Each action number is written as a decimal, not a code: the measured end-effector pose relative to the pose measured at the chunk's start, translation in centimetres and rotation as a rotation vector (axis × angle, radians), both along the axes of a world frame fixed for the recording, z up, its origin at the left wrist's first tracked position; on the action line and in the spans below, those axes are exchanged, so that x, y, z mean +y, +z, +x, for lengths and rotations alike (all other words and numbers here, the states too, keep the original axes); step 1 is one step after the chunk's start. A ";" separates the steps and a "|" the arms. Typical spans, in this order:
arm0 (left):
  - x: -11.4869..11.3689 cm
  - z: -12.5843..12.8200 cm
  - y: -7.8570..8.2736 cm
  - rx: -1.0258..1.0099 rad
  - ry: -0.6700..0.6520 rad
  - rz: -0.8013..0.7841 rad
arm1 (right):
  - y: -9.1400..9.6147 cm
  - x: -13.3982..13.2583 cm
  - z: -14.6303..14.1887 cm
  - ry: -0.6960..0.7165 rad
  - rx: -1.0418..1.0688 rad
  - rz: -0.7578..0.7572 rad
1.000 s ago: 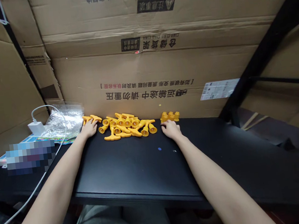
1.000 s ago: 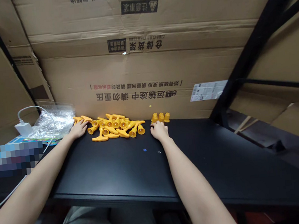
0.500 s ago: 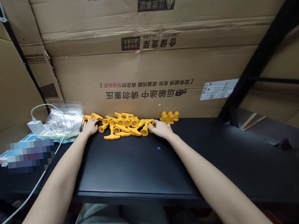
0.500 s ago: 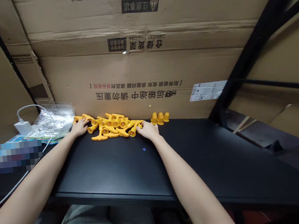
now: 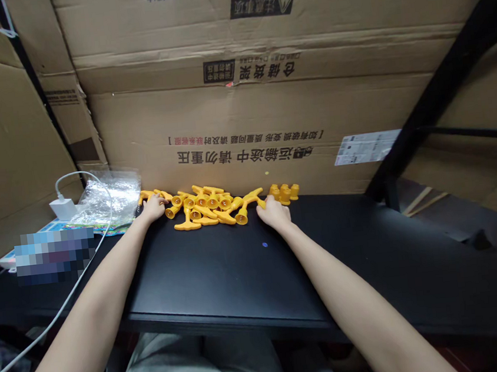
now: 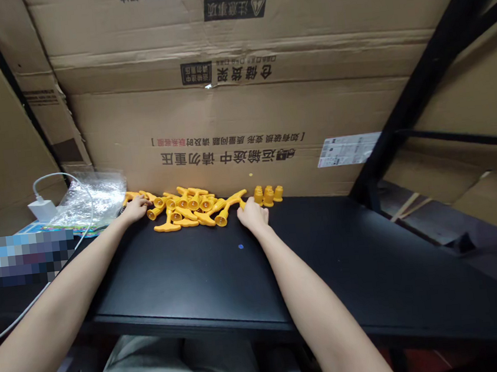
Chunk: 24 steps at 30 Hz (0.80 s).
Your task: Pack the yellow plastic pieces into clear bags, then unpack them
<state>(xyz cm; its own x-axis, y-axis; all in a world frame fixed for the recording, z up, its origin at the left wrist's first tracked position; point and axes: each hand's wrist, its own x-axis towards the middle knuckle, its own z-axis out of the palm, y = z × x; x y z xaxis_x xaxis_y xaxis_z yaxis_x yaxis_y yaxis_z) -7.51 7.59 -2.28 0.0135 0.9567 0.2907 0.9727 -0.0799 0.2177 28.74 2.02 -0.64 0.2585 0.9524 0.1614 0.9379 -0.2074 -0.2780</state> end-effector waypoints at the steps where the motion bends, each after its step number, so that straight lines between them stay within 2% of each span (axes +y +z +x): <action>1: -0.2 0.2 0.2 -0.049 -0.002 0.007 | 0.0 -0.1 0.0 -0.008 -0.005 0.041; 4: -1.1 1.0 1.4 -0.229 0.016 0.065 | -0.1 -0.2 0.0 0.006 -0.032 0.182; 7: -2.7 2.8 3.3 -0.371 -0.015 0.220 | 0.2 -0.4 -0.5 0.083 -0.068 0.345; 9: -4.3 4.4 4.8 -0.386 -0.129 0.337 | 0.6 -0.7 -1.1 0.165 -0.098 0.441; 12: -6.9 7.1 6.1 -0.291 -0.405 0.426 | 1.2 -1.4 -2.3 0.324 -0.162 0.566; 14: -8.3 8.5 6.1 -0.210 -0.502 0.429 | 1.6 -2.0 -3.3 0.446 -0.215 0.634; 19: -9.5 9.7 4.3 -0.053 -0.447 0.430 | 1.9 -3.3 -5.1 0.783 -0.308 0.740; 21: -9.7 9.6 3.9 -0.036 -0.410 0.436 | 1.9 -3.6 -5.5 0.861 -0.314 0.752; 24: -9.9 9.4 3.9 -0.033 -0.354 0.441 | 1.9 -3.7 -5.7 0.884 -0.309 0.764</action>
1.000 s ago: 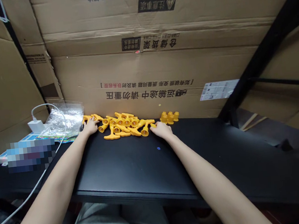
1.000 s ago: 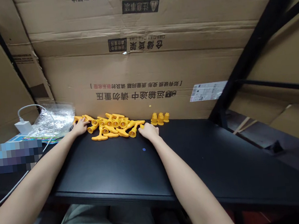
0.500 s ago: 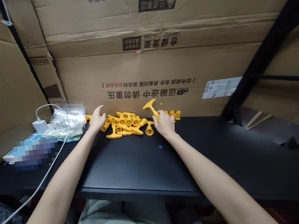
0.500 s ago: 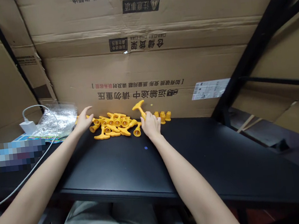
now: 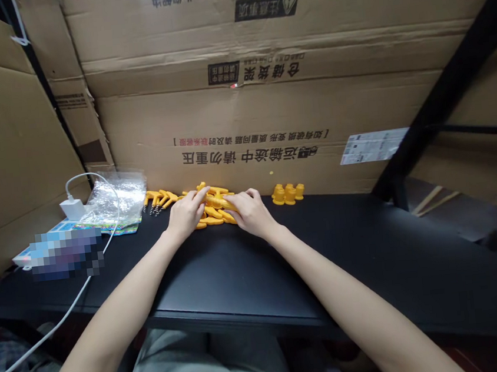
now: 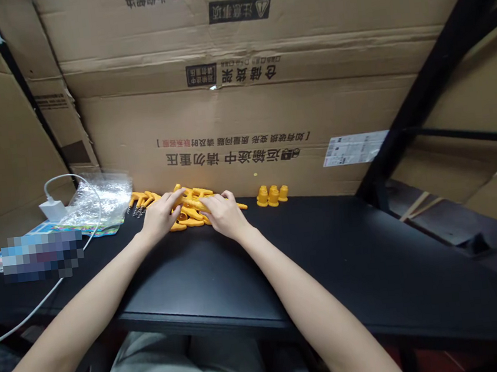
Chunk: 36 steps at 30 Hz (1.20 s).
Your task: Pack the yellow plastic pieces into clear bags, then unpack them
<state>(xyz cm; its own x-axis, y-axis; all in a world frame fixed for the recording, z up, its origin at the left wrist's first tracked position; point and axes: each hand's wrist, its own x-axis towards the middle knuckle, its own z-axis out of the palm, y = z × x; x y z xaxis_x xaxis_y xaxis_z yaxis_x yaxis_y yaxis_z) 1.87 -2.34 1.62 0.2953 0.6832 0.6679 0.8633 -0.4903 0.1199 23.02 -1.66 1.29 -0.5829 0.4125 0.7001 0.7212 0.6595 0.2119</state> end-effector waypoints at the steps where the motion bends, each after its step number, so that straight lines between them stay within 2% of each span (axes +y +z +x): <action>1: -0.1 0.0 0.1 -0.005 0.005 -0.005 | 0.1 0.0 -0.1 -0.008 0.006 0.003; 7: 0.2 -0.2 0.0 -0.167 -0.109 -0.109 | 0.5 -0.2 -0.3 -0.112 -0.042 0.016; 12: 0.7 0.0 -0.4 -0.424 -0.216 -0.411 | 0.5 0.0 -0.2 -0.147 -0.114 0.107; 14: 0.8 0.1 -0.4 -0.509 -0.207 -0.580 | 0.4 0.1 -0.2 -0.136 -0.123 0.153; 16: 0.6 0.3 -0.3 -0.515 -0.162 -0.650 | 0.2 0.1 -0.3 -0.123 -0.120 0.171; 17: 0.5 0.3 -0.2 -0.482 -0.138 -0.616 | 0.1 0.2 -0.4 -0.112 -0.121 0.166; 20: -0.3 0.3 0.2 -0.299 -0.071 -0.355 | 0.0 0.3 -0.4 -0.058 -0.134 0.109; 22: -0.7 0.3 0.4 -0.194 -0.034 -0.239 | -0.1 0.4 -0.4 -0.038 -0.125 0.073; 25: -1.0 0.4 0.6 -0.147 -0.004 -0.185 | 0.1 0.2 -0.5 -0.077 -0.099 0.036; 28: -0.7 0.6 0.6 -0.213 -0.025 -0.207 | 0.5 -0.2 -0.9 -0.152 -0.107 0.021; 31: -0.3 0.7 0.8 -0.424 -0.052 -0.429 | 0.8 -0.4 -1.3 -0.212 -0.108 0.056; 35: 0.1 -0.1 1.1 -0.687 -0.182 -0.974 | 1.3 0.2 -0.1 -0.255 -0.013 0.079; 36: 0.2 -0.5 1.1 -0.736 -0.217 -1.069 | 1.5 0.5 0.6 -0.282 0.038 0.068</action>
